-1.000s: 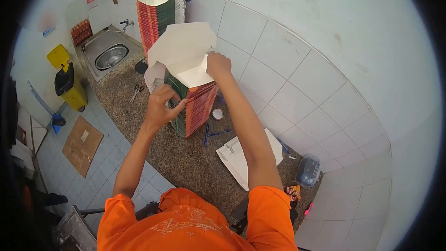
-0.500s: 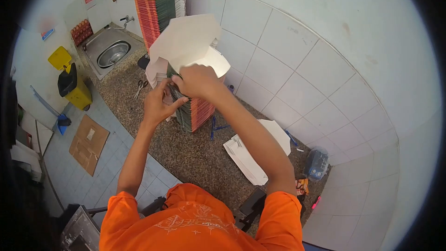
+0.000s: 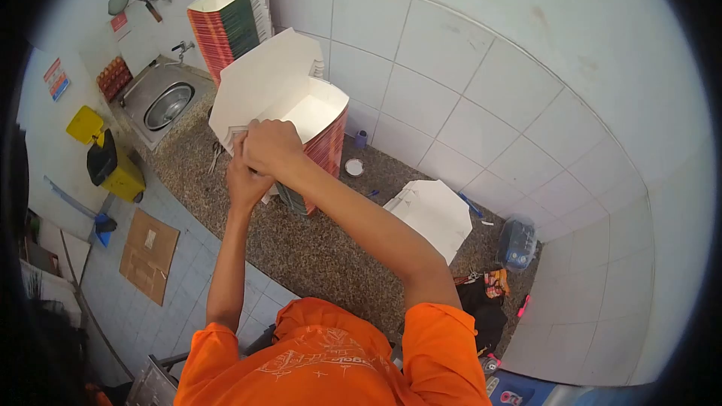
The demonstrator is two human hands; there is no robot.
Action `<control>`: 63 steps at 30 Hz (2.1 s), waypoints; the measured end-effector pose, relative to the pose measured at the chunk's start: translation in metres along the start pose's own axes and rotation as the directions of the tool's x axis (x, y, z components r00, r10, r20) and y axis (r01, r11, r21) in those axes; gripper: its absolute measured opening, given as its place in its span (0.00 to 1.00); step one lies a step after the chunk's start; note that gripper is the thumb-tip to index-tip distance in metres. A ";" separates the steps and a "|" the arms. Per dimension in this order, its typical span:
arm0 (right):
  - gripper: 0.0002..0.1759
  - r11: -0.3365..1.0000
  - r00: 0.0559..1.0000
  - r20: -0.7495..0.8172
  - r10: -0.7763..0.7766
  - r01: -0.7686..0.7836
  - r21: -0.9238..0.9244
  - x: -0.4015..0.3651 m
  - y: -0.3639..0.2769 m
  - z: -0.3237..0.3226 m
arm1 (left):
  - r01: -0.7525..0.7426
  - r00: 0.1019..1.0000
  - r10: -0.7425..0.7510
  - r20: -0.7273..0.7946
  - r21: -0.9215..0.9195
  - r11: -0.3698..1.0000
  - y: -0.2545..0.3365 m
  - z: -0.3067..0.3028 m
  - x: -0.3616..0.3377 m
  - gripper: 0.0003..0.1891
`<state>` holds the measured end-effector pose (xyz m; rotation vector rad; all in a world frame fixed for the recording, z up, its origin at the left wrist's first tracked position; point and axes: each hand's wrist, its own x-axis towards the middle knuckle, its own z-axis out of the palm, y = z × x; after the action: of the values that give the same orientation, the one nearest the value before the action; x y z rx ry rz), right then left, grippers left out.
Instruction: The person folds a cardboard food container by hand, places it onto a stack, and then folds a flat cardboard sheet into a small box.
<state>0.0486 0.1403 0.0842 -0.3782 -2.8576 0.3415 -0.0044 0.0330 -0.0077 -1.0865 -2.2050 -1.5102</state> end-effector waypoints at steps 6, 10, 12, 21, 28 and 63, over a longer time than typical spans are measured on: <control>0.26 0.982 0.894 -0.406 0.191 -0.176 0.074 0.031 0.077 -0.039 | -0.182 0.982 0.185 -0.033 0.089 0.979 0.038 -0.009 -0.010 0.41; 0.28 0.909 0.919 -0.049 0.391 -0.377 0.177 0.061 0.157 -0.025 | -0.447 0.894 0.441 0.077 0.182 0.876 0.047 -0.001 -0.013 0.30; 0.31 0.910 0.934 -0.046 0.354 -0.332 0.249 0.060 0.168 -0.008 | -0.473 0.881 0.463 0.097 0.159 0.866 0.038 0.012 -0.013 0.27; 0.23 0.763 0.729 -0.478 0.490 -0.093 0.640 -0.060 0.192 0.016 | -0.461 0.885 0.465 0.010 0.138 0.876 0.033 0.016 -0.025 0.24; 0.71 0.811 0.614 0.599 0.514 -0.575 -0.105 -0.295 0.252 0.160 | -0.461 0.885 0.465 -0.024 0.094 0.882 0.026 0.028 -0.028 0.20; 0.36 0.307 0.680 0.309 0.665 -0.625 0.717 -0.416 0.263 0.173 | 0.668 0.557 -0.162 0.815 -0.322 0.671 -0.008 0.097 -0.238 0.09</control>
<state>0.4522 0.2367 -0.2314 -1.2968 -1.9923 1.6347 0.1724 0.0143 -0.1934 -1.6498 -2.7429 -2.5064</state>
